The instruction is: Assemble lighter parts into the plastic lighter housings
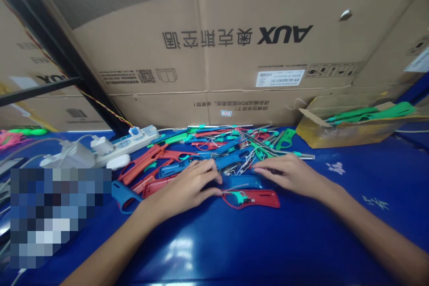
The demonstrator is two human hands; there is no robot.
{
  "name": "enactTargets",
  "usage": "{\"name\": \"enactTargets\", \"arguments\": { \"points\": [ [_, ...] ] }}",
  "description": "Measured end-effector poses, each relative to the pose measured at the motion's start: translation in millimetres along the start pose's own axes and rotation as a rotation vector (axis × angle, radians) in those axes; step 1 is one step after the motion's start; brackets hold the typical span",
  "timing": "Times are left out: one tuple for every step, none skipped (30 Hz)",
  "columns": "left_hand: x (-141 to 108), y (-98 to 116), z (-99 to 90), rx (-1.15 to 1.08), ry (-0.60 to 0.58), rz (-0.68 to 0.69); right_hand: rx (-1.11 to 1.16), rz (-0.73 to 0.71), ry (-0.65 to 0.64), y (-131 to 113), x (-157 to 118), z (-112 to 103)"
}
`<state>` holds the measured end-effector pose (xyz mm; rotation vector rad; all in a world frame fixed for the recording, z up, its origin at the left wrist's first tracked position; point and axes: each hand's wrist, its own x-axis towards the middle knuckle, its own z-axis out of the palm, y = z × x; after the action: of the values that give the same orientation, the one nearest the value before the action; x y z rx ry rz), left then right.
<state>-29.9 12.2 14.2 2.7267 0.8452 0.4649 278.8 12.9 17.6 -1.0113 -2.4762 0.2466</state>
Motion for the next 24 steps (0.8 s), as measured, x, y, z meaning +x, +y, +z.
{"name": "enactTargets", "arguments": {
  "points": [
    [0, 0, -0.4, 0.009, 0.01, 0.002, 0.002, 0.002, -0.004, 0, 0, 0],
    [0, 0, -0.9, 0.019, 0.015, 0.008, 0.002, 0.002, -0.007, 0, 0, 0],
    [0, 1, -1.6, 0.029, 0.017, 0.013, 0.002, 0.003, -0.012, 0, 0, 0],
    [1, 2, -2.4, 0.038, 0.019, 0.017, 0.001, 0.004, -0.017, 0, 0, 0],
    [1, 3, -3.0, 0.046, 0.021, 0.02, 0.0, 0.003, -0.021, 0, 0, 0],
    [2, 5, -3.4, 0.055, 0.022, 0.02, -0.002, 0.004, -0.024, 1, 0, 0],
    [3, 6, -3.6, 0.066, 0.018, 0.021, -0.002, 0.006, -0.027, 1, 0, 0],
    [4, 6, -3.5, 0.075, 0.01, 0.023, -0.002, 0.008, -0.031, 2, 0, 0],
    [4, 7, -3.1, 0.08, -0.001, 0.027, -0.003, 0.011, -0.036, 2, 0, 0],
    [5, 7, -2.5, 0.081, -0.013, 0.032, -0.004, 0.017, -0.045, 3, 0, -1],
    [5, 6, -1.7, 0.079, -0.022, 0.036, -0.003, 0.024, -0.055, 3, 1, -1],
    [5, 6, -0.8, 0.077, -0.027, 0.04, -0.001, 0.032, -0.067, 3, 1, -2],
    [4, 5, 0.2, 0.076, -0.028, 0.042, 0.0, 0.04, -0.076, 3, 1, -2],
    [4, 4, 1.2, 0.078, -0.027, 0.044, 0.003, 0.045, -0.084, 3, 1, -2],
    [4, 4, 2.2, 0.084, -0.024, 0.045, 0.004, 0.047, -0.087, 2, 1, -2],
    [3, 3, 3.1, 0.091, -0.021, 0.044, 0.004, 0.049, -0.09, 2, 1, -2],
    [3, 2, 3.9, 0.099, -0.019, 0.041, 0.002, 0.049, -0.091, 3, 1, -2],
    [2, 2, 4.6, 0.105, -0.019, 0.036, 0.0, 0.05, -0.089, 4, 2, -2],
    [2, 1, 5.1, 0.109, -0.02, 0.032, -0.003, 0.051, -0.084, 5, 2, -2],
    [2, 1, 5.4, 0.11, -0.022, 0.029, -0.006, 0.055, -0.074, 8, 2, -3],
    [2, 1, 5.6, 0.11, -0.027, 0.026, -0.009, 0.061, -0.059, 11, 1, -5],
    [2, 1, 5.7, 0.109, -0.033, 0.026, -0.013, 0.07, -0.038, 15, 1, -8],
    [2, 2, 5.8, 0.107, -0.037, 0.027, -0.02, 0.084, -0.014, 20, 0, -12],
    [2, 2, 5.8, 0.106, -0.039, 0.028, -0.034, 0.104, 0.016, 25, -2, -18]
  ]
}}
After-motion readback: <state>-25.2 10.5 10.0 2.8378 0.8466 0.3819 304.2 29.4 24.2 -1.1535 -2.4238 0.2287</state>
